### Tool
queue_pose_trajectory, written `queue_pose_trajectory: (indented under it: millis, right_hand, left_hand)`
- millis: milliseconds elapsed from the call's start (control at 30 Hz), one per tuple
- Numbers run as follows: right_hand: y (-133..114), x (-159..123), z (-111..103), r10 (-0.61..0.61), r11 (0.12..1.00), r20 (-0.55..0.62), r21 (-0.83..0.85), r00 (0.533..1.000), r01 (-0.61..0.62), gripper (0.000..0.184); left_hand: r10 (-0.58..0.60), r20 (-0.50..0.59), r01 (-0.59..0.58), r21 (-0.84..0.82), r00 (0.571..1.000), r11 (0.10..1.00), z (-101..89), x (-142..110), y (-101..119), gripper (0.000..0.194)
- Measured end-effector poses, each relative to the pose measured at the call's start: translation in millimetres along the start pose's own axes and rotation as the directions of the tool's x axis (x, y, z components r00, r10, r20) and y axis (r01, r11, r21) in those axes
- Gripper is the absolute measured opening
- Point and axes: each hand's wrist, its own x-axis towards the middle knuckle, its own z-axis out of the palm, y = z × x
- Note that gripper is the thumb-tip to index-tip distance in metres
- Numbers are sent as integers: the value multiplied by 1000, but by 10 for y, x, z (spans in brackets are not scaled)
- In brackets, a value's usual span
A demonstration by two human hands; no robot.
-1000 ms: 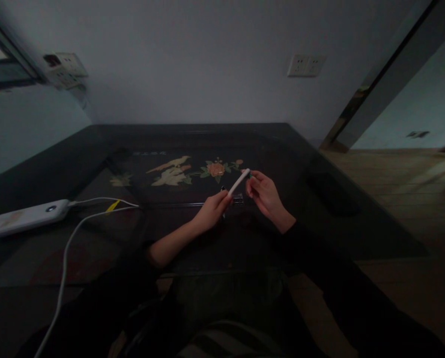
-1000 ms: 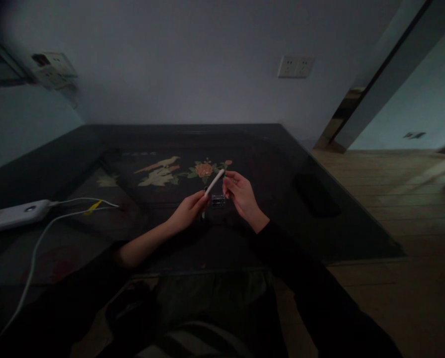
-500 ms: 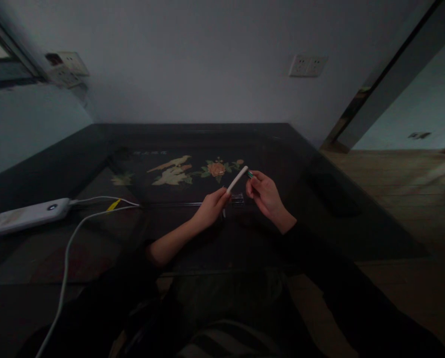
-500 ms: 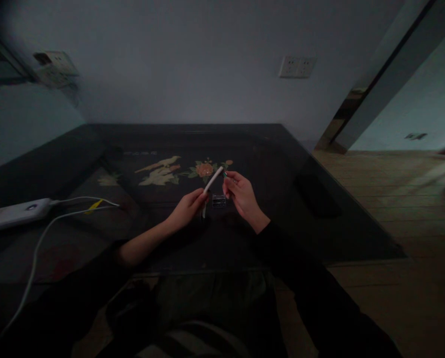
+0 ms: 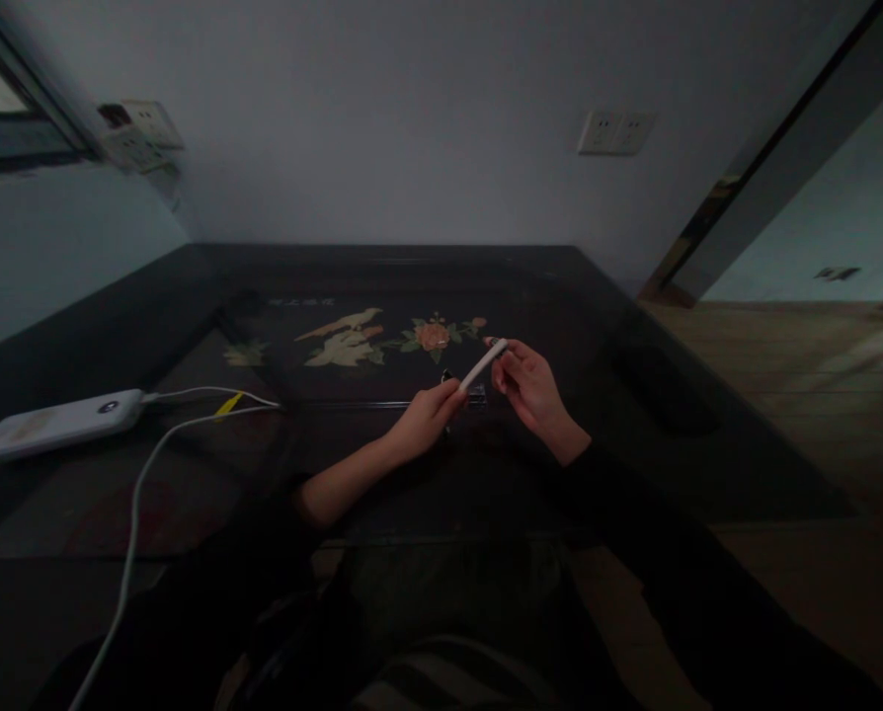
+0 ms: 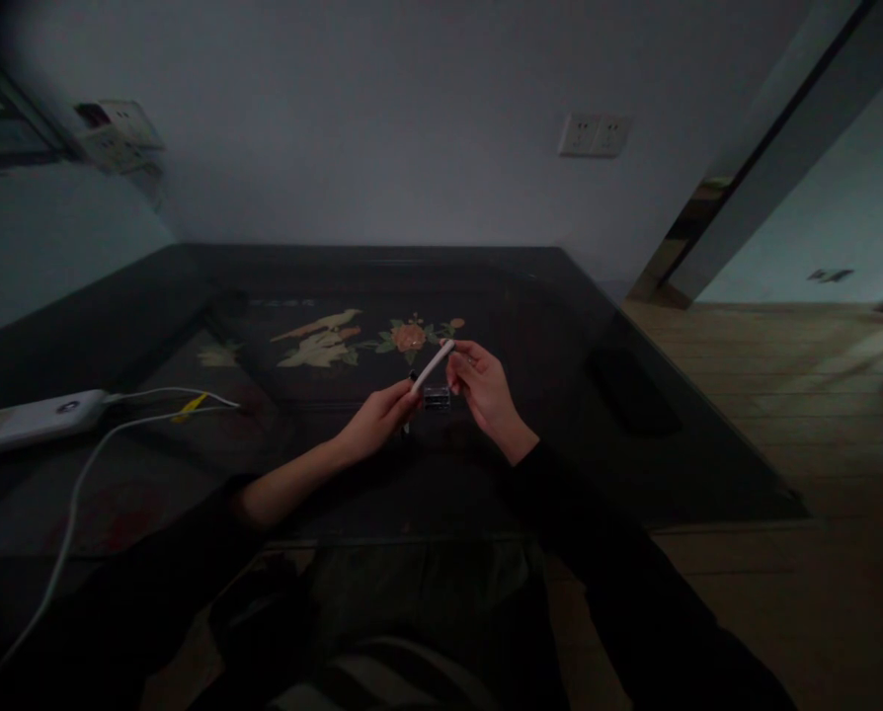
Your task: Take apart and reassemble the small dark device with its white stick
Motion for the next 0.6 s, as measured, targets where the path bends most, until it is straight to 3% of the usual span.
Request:
queue_pose_trajectory:
  millis: [133,600]
  right_hand:
    - [-13,-6,7,1,1000,4,-6,1000,-1,37]
    - [18,4,4,-20,1000,24,10,1000,20,41]
  left_hand:
    - [13,24,-13,-7,1000,1000,-8,-5,19,31]
    - [-25,-107,28,23,994,999,-41,55,-45,31]
